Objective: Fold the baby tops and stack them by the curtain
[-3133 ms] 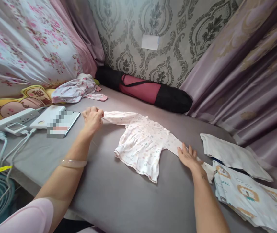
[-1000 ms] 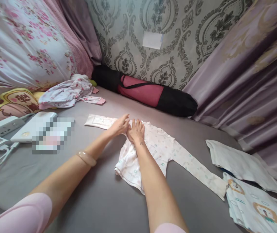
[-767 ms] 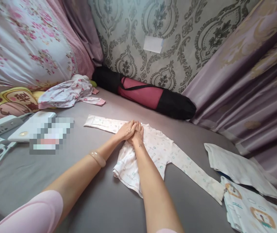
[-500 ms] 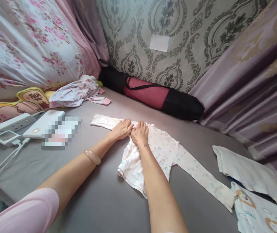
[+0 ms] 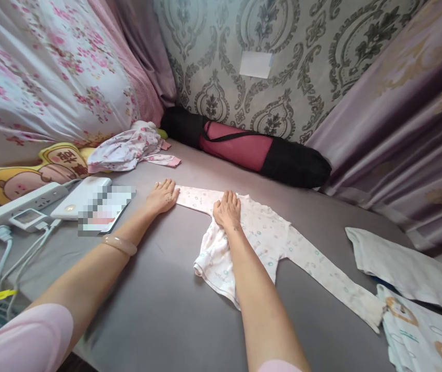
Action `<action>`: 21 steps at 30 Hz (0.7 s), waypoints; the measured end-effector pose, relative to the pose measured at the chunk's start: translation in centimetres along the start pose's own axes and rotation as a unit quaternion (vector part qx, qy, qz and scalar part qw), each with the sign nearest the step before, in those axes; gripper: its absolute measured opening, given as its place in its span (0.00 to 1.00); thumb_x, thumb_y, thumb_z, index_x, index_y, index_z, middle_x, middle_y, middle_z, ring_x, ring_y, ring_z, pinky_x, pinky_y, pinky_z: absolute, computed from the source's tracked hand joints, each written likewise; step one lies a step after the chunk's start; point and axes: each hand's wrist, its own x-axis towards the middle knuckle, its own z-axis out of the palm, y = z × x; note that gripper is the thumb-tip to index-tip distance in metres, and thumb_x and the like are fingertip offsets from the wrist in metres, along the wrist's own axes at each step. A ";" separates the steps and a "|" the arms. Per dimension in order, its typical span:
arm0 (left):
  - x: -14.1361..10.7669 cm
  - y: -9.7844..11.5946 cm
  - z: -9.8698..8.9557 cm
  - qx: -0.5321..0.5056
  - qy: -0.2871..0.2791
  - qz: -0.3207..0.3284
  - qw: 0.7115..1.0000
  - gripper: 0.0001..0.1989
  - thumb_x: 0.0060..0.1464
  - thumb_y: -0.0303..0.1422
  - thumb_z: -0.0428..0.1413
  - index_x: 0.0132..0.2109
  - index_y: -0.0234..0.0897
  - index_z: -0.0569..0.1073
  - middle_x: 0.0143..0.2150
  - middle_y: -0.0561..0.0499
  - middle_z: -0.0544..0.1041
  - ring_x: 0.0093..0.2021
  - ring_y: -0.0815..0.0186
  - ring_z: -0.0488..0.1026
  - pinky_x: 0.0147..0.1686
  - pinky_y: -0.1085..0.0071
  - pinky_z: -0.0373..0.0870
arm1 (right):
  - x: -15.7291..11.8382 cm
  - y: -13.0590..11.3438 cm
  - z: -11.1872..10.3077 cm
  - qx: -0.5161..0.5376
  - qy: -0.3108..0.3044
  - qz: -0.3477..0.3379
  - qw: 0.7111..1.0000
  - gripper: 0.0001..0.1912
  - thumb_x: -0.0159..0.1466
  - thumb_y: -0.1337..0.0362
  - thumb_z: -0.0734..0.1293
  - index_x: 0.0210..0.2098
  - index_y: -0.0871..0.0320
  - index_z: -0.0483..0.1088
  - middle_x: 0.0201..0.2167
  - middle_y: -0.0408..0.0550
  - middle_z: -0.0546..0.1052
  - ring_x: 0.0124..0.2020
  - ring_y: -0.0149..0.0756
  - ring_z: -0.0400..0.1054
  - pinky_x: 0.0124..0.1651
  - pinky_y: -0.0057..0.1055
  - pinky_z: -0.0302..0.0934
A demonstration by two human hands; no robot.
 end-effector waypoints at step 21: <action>-6.4 3.4 -2.8 -0.185 0.059 0.105 0.975 0.14 0.59 0.39 0.46 0.39 0.37 0.72 0.34 0.46 0.76 0.35 0.59 0.71 0.38 0.65 0.64 | -14.3 13.9 -5.9 0.431 0.052 0.037 0.900 0.12 0.65 0.59 0.62 0.45 0.56 0.70 0.43 0.50 0.79 0.38 0.37 0.77 0.46 0.38 0.70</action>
